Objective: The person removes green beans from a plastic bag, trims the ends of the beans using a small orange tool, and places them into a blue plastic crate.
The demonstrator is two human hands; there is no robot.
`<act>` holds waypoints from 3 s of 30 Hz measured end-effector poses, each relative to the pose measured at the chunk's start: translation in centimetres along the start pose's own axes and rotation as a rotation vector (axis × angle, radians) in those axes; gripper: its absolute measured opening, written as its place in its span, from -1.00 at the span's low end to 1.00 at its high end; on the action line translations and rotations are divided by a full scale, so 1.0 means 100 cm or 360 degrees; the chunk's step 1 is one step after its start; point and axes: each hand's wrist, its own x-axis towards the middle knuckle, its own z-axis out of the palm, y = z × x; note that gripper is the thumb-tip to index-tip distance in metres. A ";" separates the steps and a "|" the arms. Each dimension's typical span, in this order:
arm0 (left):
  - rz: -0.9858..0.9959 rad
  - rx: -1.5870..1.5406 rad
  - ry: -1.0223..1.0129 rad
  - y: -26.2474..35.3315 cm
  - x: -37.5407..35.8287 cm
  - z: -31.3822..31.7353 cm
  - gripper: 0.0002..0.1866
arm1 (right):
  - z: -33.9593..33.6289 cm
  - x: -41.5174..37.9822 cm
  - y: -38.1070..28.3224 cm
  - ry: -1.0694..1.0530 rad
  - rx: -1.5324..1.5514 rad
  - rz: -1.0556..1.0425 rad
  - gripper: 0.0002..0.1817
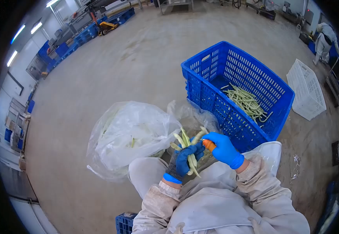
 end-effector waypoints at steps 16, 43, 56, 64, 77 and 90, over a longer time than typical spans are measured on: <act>0.0311 0.0861 -0.0210 0.002 -0.016 0.034 -0.46 | 0.007 -0.017 -0.001 -0.0008 0.0684 0.0505 -0.80; 0.1138 -0.0170 0.0651 0.052 -0.025 -0.039 -0.71 | -0.119 -0.034 0.107 0.1441 0.1153 0.0093 -0.74; 0.0719 0.0049 0.0401 0.046 -0.026 -0.020 -0.73 | -0.031 0.001 0.011 0.0073 -0.0402 -0.0402 -0.52; 0.0233 -0.0091 -0.0065 0.029 -0.020 -0.006 -0.58 | -0.127 0.023 -0.017 0.0069 -0.1083 0.0055 -0.66; -0.0300 0.0353 -0.0465 0.026 -0.030 0.022 -0.57 | -0.077 0.033 -0.031 -0.0487 -0.0414 -0.0257 -0.66; -0.0298 0.0224 -0.0426 0.030 -0.026 0.053 -0.65 | -0.042 0.013 -0.001 0.0575 0.0346 0.0265 -0.88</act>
